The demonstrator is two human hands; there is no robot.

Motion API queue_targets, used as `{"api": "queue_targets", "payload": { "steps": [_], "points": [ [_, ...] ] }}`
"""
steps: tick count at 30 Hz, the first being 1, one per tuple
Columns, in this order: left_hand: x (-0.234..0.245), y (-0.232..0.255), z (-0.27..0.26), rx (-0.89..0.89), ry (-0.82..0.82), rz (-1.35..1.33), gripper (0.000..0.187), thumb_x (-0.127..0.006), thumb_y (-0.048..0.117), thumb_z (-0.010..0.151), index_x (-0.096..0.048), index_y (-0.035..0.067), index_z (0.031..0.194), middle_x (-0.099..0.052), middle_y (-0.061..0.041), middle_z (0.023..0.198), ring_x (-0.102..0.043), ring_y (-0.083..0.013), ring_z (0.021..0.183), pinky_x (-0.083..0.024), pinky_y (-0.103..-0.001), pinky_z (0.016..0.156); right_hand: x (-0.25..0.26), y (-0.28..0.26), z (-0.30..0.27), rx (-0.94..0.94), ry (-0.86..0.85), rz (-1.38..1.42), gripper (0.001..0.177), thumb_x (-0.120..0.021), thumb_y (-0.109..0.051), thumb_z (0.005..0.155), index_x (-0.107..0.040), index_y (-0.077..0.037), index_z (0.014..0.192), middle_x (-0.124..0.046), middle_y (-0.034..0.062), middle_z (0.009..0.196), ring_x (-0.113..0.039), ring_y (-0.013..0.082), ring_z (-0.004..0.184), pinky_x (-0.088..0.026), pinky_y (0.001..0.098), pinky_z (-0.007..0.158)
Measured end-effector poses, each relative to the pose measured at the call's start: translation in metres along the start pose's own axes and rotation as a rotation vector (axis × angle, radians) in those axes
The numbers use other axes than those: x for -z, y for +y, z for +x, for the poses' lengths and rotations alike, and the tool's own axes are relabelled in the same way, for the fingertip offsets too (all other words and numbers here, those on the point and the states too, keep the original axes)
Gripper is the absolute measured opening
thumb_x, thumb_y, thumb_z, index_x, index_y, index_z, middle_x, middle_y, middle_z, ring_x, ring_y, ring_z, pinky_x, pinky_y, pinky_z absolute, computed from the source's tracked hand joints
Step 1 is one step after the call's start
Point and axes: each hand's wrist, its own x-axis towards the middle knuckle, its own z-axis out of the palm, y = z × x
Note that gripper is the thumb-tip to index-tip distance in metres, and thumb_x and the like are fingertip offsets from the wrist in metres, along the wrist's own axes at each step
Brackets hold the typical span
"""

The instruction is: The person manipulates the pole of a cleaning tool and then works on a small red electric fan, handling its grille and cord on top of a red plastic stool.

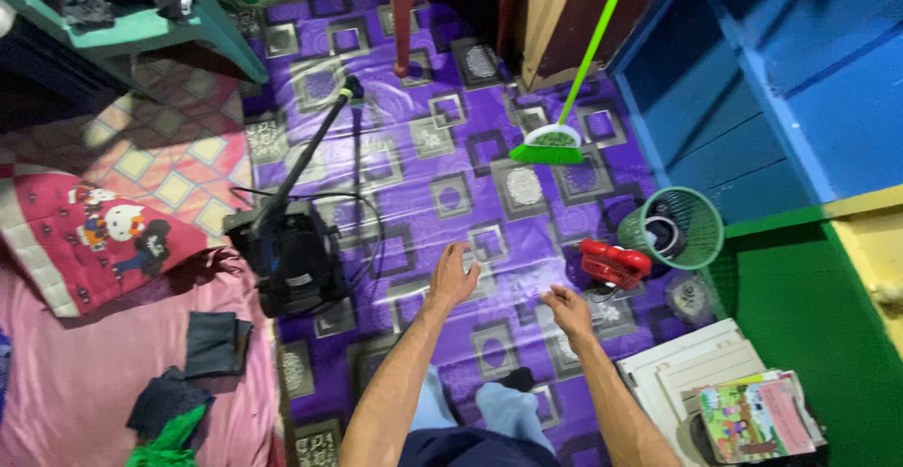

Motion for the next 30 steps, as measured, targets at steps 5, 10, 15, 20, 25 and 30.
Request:
{"api": "queue_targets", "payload": {
  "steps": [5,10,15,20,25,30],
  "points": [
    [0.046,-0.042,0.002,-0.087,0.089,0.008,0.049,-0.073,0.021,0.084,-0.058,0.005,0.128,-0.06,-0.022,0.128,-0.059,-0.043,0.119,-0.05,-0.049,0.099,-0.058,-0.015,0.004,0.154,-0.053,0.07,0.055,-0.079,-0.024,0.086,-0.064,-0.003,0.134,-0.074,0.0085,0.116,-0.069,0.0135,0.105,-0.053,0.023,0.085],
    [0.096,-0.077,-0.003,-0.137,0.182,0.03,0.047,-0.074,0.022,0.085,-0.06,0.002,0.126,-0.06,-0.023,0.128,-0.058,-0.0437,0.12,-0.049,-0.049,0.101,-0.121,-0.027,0.001,0.012,-0.105,0.0,0.053,-0.079,-0.026,0.085,-0.066,-0.004,0.132,-0.073,0.0075,0.113,-0.067,0.015,0.101,-0.052,0.0294,0.078],
    [0.128,-0.094,-0.004,0.03,0.185,0.008,0.046,-0.073,0.023,0.085,-0.062,0.003,0.124,-0.063,-0.02,0.126,-0.06,-0.0407,0.119,-0.049,-0.046,0.101,-0.157,-0.045,0.004,0.08,-0.154,-0.147,0.05,-0.081,-0.027,0.085,-0.069,-0.003,0.127,-0.075,0.0081,0.112,-0.069,0.0153,0.102,-0.054,0.029,0.083],
    [0.142,-0.108,0.002,-0.016,0.268,-0.002,0.046,-0.075,0.023,0.084,-0.061,0.002,0.123,-0.063,-0.021,0.126,-0.06,-0.0406,0.119,-0.049,-0.046,0.102,-0.175,-0.059,0.022,0.182,-0.247,-0.177,0.047,-0.081,-0.026,0.084,-0.07,-0.003,0.123,-0.075,0.0064,0.11,-0.069,0.0134,0.102,-0.054,0.0279,0.088],
    [0.153,-0.107,0.02,0.027,0.267,-0.016,0.046,-0.073,0.021,0.085,-0.061,0.001,0.125,-0.062,-0.022,0.124,-0.059,-0.0411,0.119,-0.048,-0.046,0.102,-0.18,-0.082,0.042,0.187,-0.263,-0.162,0.047,-0.082,-0.025,0.083,-0.07,-0.003,0.124,-0.074,0.006,0.108,-0.068,0.0133,0.098,-0.053,0.0281,0.085],
    [0.163,-0.101,0.055,0.026,0.239,0.011,0.045,-0.073,0.024,0.086,-0.061,0.002,0.123,-0.062,-0.022,0.124,-0.059,-0.0425,0.119,-0.048,-0.047,0.101,-0.18,-0.107,0.062,0.155,-0.215,-0.162,0.048,-0.082,-0.025,0.084,-0.07,-0.004,0.126,-0.074,0.0049,0.106,-0.066,0.0128,0.094,-0.052,0.0283,0.08]
  ]
}}
